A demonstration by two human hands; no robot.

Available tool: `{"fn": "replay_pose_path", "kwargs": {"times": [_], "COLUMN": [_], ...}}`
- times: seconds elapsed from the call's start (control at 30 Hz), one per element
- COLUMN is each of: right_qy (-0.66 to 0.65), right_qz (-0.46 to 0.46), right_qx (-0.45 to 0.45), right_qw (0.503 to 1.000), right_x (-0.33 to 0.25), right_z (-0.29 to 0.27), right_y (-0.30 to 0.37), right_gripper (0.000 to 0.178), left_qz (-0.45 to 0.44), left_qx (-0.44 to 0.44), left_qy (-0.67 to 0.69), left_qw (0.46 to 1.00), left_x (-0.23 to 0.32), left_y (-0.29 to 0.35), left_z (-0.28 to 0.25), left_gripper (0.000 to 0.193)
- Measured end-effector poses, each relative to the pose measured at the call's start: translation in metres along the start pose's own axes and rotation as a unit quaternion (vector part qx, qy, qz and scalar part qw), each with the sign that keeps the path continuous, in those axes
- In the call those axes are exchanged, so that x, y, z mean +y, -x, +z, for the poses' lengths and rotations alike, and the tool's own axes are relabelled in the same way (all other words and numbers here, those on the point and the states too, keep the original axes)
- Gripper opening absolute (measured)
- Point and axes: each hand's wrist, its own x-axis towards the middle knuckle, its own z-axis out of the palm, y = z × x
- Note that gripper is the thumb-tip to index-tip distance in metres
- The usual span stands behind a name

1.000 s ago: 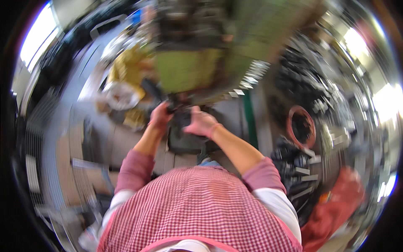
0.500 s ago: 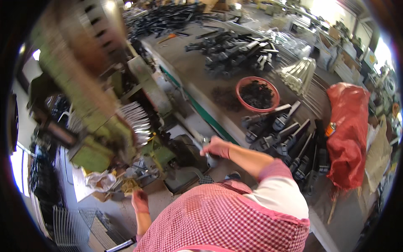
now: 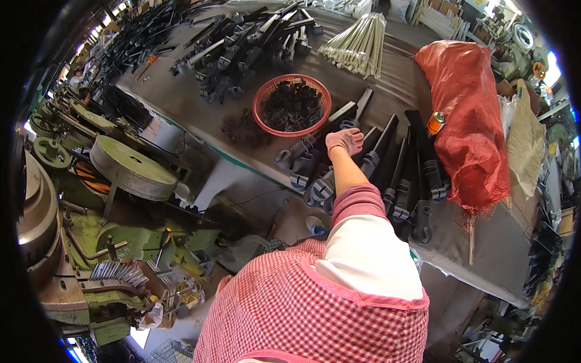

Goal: The person assembles small metal components by hand, inserting a screw into a black plastic piece and attaching it to a metal rod. The person repeatedly picks parts from a red basket, assembles them, and places the finished assemblies on a nearby table.

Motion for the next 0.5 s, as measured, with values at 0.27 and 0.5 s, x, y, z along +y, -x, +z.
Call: {"fn": "replay_pose_path", "kwargs": {"times": [0.27,0.5], "right_qy": [-0.171,-0.491], "right_qz": [-0.003,0.016], "right_qx": [-0.256,-0.323], "right_qw": [0.951,0.809], "right_x": [0.014,0.033], "right_z": [0.02,0.031], "right_y": [-0.063,-0.081], "right_gripper": [0.096,0.035], "left_qz": [-0.053,-0.054], "left_qx": [-0.064,-0.231], "left_qy": [-0.119,-0.216], "left_qw": [0.989,0.947], "left_x": [0.039,0.038], "left_y": [-0.06,-0.076], "left_z": [0.124,0.242], "left_gripper": [0.017,0.024]}}
